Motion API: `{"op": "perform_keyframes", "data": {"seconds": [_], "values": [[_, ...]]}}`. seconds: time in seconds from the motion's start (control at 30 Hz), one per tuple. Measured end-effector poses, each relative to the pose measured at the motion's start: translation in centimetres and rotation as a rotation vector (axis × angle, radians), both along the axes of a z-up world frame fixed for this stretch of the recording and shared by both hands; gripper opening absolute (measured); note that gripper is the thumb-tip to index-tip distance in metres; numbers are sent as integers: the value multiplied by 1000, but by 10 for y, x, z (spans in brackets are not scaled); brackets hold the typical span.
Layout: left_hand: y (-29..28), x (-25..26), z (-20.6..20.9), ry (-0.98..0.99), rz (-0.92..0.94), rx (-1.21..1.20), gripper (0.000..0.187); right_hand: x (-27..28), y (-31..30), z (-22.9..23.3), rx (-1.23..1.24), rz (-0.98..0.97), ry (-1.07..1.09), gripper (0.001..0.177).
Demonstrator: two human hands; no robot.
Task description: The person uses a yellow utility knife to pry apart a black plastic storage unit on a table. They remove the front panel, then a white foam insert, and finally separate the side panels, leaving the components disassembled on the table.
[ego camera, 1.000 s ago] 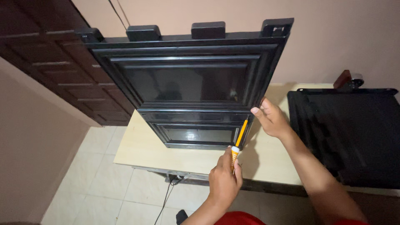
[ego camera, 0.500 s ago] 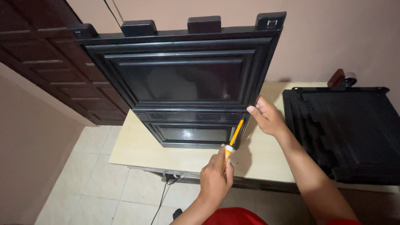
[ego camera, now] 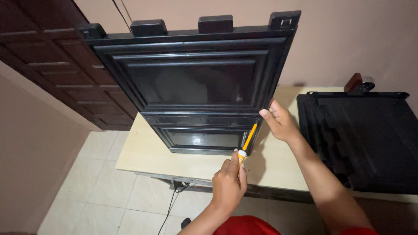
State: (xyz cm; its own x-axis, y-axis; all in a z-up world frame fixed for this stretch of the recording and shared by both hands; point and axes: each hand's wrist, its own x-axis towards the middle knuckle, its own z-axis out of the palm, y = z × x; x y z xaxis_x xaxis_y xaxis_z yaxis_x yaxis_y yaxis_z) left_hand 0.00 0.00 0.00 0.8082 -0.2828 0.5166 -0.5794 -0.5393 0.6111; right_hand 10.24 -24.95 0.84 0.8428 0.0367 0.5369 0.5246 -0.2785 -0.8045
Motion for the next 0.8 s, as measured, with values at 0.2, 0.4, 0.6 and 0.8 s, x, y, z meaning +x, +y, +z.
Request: {"op": "perform_keyframes", "data": {"seconds": [0.2,0.4,0.6,0.8], "values": [[-3,1,-1,17,-7,-1,47,2,-2,-1,34,60,17,38],[7,-1,2,14,-35,-34,47,1,-6,-4,18,60,25,40],[29,-3,12,22,-6,-92,48,3,-5,-6,66,43,91,42],[37,2,22,34,46,-33,47,4,-6,-9,70,68,24,41]]}}
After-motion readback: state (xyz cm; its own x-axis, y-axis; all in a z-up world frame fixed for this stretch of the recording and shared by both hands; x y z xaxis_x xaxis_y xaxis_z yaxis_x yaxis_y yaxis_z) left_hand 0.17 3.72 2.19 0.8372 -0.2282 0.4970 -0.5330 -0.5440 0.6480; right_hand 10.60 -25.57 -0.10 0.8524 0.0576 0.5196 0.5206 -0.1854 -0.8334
